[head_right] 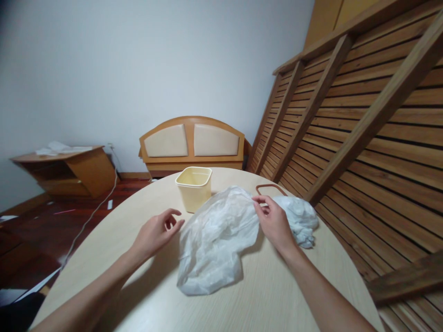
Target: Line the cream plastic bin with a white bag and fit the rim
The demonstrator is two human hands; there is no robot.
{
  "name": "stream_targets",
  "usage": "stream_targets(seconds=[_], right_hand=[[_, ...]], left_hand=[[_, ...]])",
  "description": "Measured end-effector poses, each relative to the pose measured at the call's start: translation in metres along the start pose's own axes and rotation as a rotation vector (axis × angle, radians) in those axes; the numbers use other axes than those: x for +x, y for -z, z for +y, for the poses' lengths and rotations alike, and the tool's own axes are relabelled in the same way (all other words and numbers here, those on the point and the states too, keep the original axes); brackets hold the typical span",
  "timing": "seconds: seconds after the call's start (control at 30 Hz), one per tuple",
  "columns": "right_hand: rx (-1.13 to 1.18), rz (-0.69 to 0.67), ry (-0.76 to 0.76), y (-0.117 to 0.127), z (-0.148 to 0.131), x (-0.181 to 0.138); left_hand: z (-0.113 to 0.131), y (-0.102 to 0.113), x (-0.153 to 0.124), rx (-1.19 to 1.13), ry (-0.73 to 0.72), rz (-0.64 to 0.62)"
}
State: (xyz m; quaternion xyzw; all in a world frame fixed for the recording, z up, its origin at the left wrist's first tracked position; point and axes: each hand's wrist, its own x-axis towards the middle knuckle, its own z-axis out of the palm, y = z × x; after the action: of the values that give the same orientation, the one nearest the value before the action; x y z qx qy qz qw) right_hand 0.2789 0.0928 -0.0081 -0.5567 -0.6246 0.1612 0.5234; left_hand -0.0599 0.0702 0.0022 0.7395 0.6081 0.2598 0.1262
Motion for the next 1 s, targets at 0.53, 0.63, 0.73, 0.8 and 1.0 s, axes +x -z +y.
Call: stream_targets(seconds=[0.53, 0.63, 0.73, 0.8, 1.0], right_hand=[[-0.453, -0.349, 0.326, -0.026, -0.005, -0.031], [-0.350, -0.362, 0.325, -0.029, -0.005, -0.031], [-0.266, -0.300, 0.285, -0.026, -0.008, -0.027], [-0.232, -0.238, 0.241, -0.021, -0.011, -0.024], [-0.118, -0.057, 0.152, -0.006, -0.017, -0.015]], left_hand=[[0.024, -0.051, -0.022, -0.165, -0.158, -0.158], [0.027, -0.054, -0.022, -0.114, -0.216, -0.218], [0.030, -0.053, -0.022, -0.043, -0.214, -0.225], [0.031, -0.047, -0.021, 0.016, -0.178, -0.202], [0.024, -0.020, -0.013, 0.196, -0.038, -0.153]])
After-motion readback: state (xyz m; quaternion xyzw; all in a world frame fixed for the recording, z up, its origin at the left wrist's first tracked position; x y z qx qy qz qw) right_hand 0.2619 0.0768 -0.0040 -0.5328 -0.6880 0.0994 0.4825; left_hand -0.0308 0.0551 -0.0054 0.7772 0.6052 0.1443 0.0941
